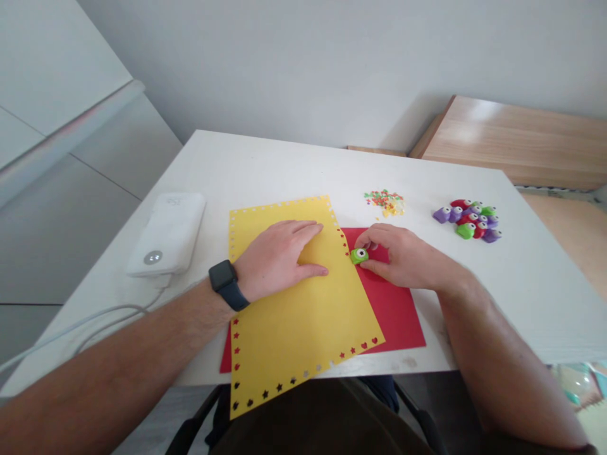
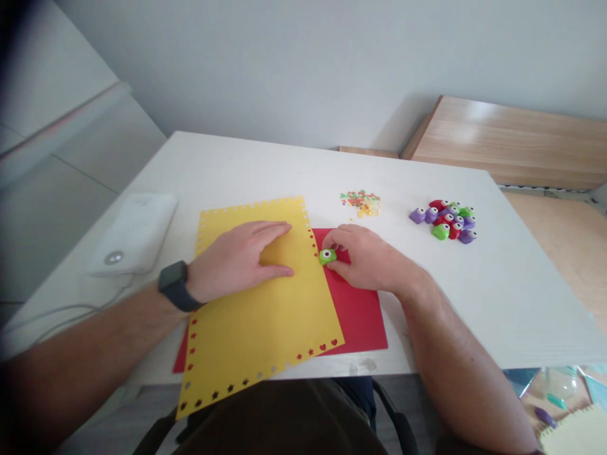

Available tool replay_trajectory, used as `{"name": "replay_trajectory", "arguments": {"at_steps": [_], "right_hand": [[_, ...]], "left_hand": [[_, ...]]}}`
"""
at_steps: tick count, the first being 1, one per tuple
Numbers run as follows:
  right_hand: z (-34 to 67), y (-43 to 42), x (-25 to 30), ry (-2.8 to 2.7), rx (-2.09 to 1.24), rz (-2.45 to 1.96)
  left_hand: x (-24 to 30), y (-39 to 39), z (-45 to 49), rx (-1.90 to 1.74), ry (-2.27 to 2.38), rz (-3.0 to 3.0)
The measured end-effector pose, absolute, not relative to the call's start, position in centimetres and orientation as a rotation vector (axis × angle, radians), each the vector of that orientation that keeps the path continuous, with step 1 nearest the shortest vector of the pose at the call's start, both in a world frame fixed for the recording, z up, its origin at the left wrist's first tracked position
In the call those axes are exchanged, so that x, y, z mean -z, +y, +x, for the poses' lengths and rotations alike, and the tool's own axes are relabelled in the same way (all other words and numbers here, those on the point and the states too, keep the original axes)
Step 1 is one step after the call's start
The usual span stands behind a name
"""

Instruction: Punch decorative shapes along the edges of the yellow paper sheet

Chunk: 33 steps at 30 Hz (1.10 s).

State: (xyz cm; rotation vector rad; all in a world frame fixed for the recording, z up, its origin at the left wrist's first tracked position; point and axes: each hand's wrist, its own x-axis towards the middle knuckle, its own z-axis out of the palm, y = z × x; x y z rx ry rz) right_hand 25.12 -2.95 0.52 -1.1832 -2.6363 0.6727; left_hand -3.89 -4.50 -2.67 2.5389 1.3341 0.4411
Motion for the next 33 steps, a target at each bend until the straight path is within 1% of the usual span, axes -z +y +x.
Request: {"name": "replay_trajectory", "arguments": {"at_steps": [26, 33], "right_hand": [[24.98, -2.83, -0.34, -2.592, -0.586, -1.182], [25.0, -2.82, -0.21, -2.586, -0.568, -1.162]], "left_hand": [[2.96, -3.81, -3.9, -0.598, 1.417, 2.445], [3.15, -3.79, -3.91, -0.687, 1.407, 2.419]]}}
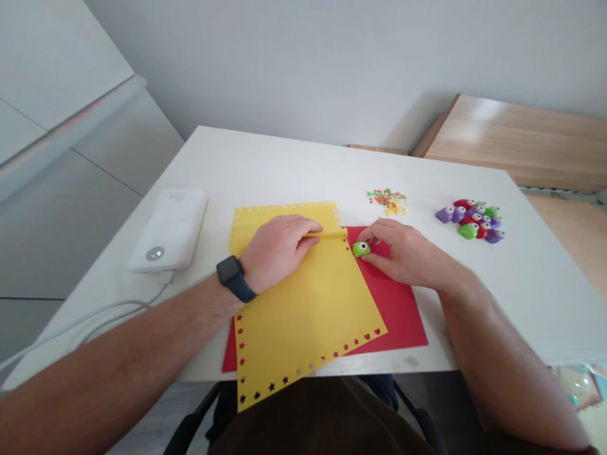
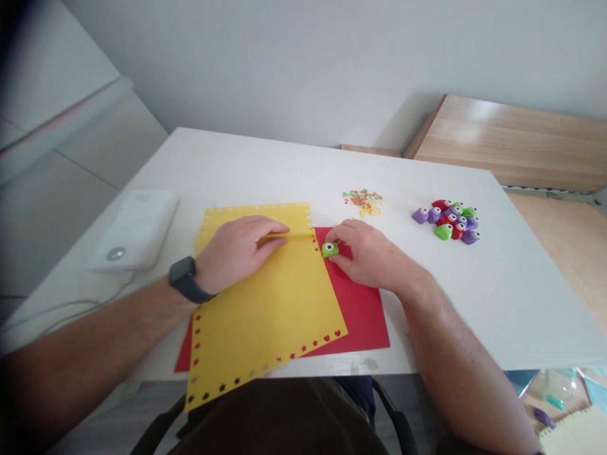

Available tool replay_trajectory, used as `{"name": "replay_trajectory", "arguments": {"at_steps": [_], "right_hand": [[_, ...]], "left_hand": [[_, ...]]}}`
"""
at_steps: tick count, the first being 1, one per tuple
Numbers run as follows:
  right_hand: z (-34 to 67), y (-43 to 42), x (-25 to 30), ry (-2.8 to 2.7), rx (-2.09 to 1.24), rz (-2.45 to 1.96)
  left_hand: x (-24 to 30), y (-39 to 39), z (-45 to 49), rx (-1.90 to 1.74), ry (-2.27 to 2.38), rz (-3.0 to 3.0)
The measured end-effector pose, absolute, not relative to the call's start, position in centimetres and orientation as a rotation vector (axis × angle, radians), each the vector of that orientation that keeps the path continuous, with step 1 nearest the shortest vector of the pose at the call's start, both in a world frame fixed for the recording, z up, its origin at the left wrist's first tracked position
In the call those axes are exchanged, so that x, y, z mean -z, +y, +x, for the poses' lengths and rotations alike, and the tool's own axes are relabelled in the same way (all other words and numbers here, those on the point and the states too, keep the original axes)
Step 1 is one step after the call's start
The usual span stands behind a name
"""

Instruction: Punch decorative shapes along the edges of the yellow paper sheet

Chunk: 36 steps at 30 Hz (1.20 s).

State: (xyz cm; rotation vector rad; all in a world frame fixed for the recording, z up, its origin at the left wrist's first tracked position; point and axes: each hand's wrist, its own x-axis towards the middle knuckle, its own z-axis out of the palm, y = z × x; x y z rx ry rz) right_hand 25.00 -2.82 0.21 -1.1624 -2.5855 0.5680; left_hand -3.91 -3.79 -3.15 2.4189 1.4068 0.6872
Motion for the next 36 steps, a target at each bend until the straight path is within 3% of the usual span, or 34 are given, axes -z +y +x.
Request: {"name": "replay_trajectory", "arguments": {"at_steps": [36], "right_hand": [[25.33, -2.58, 0.11, -2.584, -0.573, -1.14]], "left_hand": [[2.58, -3.96, -3.82, -0.902, 1.371, 2.404]]}}
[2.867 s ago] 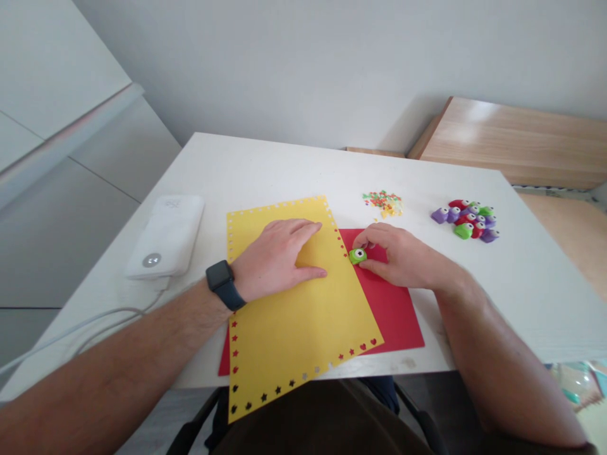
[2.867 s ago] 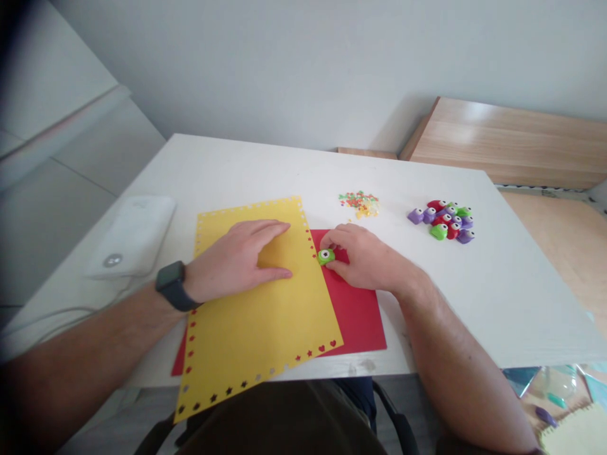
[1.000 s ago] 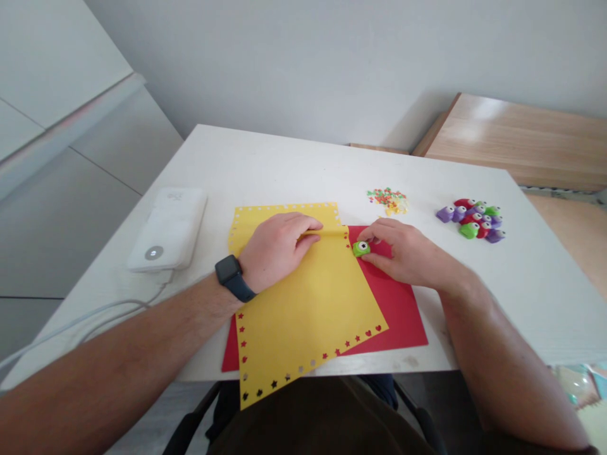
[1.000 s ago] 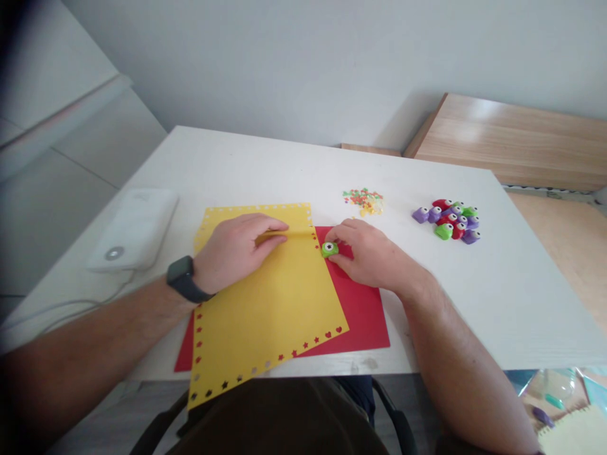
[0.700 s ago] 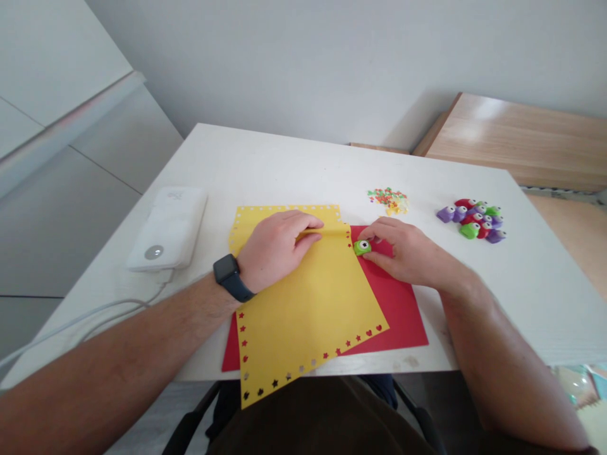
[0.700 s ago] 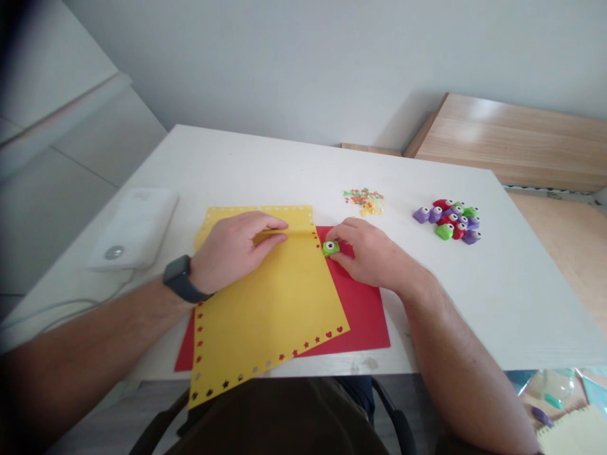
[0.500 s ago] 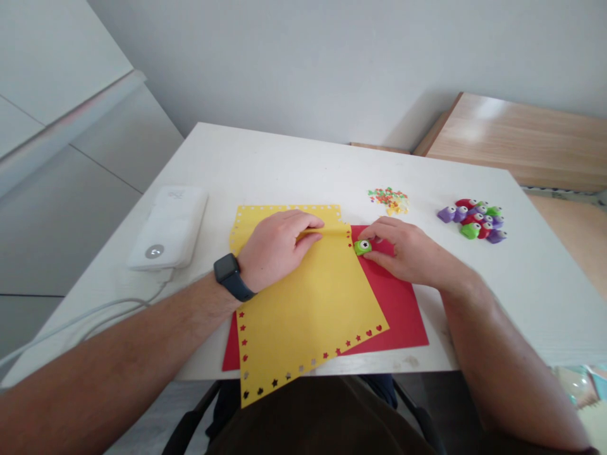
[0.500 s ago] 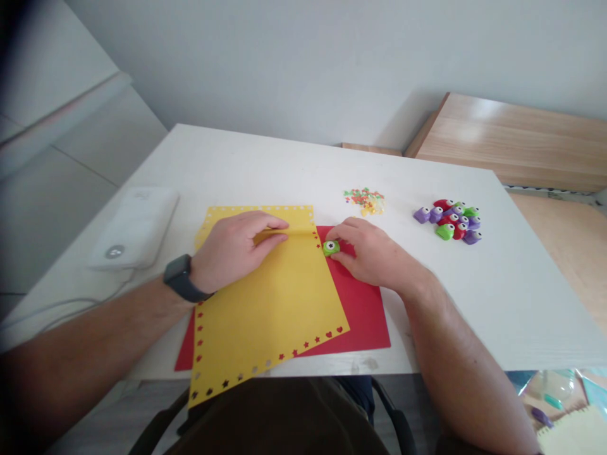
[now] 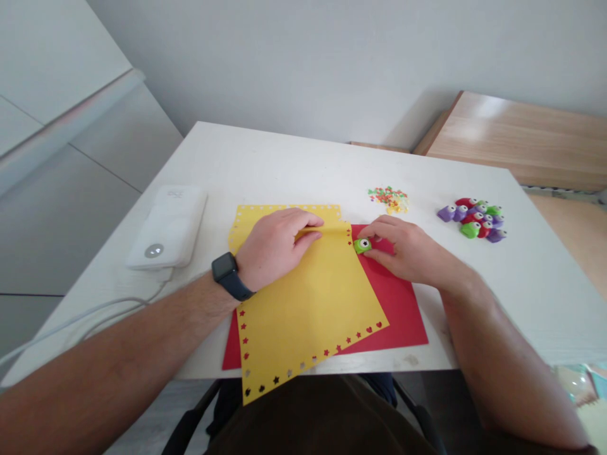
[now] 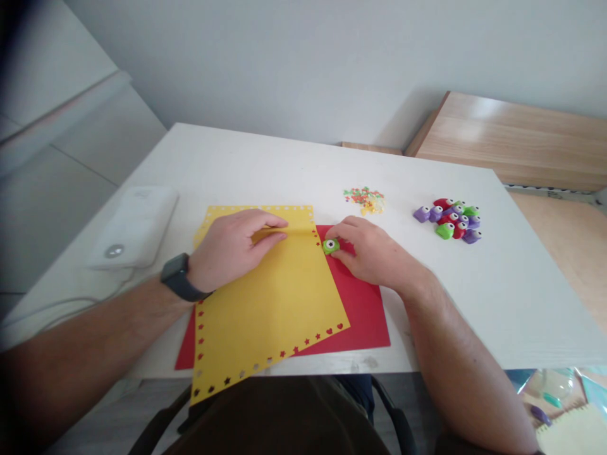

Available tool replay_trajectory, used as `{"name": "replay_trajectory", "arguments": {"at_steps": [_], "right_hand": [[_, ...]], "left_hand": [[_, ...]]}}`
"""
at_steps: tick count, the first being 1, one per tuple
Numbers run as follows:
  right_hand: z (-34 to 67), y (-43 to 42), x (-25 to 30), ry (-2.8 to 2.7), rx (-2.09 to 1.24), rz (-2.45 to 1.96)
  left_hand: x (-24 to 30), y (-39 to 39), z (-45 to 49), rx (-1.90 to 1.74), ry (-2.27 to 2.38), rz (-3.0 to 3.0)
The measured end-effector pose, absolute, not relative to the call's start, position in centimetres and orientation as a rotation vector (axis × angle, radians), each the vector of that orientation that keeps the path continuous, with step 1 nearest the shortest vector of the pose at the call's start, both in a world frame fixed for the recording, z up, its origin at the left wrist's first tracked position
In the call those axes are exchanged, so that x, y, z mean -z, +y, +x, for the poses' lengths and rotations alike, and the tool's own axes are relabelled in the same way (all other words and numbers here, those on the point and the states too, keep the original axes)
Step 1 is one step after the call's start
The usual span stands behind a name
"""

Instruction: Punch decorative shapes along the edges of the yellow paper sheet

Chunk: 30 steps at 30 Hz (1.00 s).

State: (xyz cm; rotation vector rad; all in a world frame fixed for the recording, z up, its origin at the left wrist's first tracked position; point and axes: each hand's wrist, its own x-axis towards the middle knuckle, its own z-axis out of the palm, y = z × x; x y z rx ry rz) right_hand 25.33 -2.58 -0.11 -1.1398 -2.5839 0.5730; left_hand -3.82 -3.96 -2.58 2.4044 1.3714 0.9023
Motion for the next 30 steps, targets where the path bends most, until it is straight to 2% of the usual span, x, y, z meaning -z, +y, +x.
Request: {"name": "replay_trajectory", "arguments": {"at_steps": [30], "right_hand": [[25.25, -2.69, -0.13, -2.564, -0.589, -1.131]], "left_hand": [[2.65, -3.98, -3.73, -0.878, 1.397, 2.394]]}}
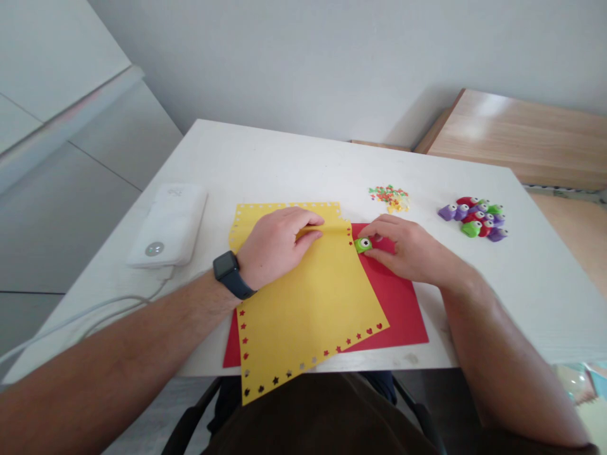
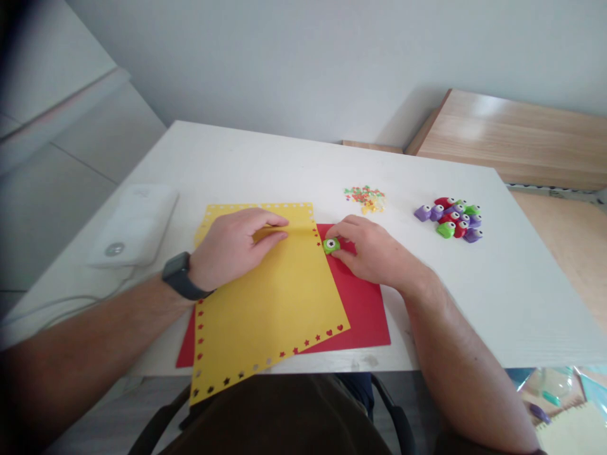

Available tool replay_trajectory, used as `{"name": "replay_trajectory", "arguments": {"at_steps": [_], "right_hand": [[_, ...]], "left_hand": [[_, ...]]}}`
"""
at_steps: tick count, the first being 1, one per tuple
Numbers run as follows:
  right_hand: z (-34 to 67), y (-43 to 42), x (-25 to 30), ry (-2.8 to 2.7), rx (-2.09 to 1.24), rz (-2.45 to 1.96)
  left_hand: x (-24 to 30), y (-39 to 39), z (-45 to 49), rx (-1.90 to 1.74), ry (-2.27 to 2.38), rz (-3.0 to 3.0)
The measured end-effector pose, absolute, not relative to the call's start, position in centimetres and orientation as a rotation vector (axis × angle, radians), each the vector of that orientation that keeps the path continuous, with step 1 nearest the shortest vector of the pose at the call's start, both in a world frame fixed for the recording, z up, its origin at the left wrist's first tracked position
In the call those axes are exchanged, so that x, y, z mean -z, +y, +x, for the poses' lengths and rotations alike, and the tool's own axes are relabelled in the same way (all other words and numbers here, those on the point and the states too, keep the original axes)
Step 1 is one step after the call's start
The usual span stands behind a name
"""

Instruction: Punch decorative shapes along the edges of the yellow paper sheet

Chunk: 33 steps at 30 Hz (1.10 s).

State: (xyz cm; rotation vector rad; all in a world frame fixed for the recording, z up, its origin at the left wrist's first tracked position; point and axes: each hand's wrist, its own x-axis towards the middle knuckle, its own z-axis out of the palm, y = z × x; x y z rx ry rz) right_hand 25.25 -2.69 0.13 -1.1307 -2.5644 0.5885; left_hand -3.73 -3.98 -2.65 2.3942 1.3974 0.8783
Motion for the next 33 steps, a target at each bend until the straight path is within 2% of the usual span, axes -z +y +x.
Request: {"name": "replay_trajectory", "arguments": {"at_steps": [33], "right_hand": [[25.28, -2.61, -0.11, -2.564, -0.599, -1.118]], "left_hand": [[2.51, -3.93, -3.77, -0.866, 1.396, 2.341]]}}
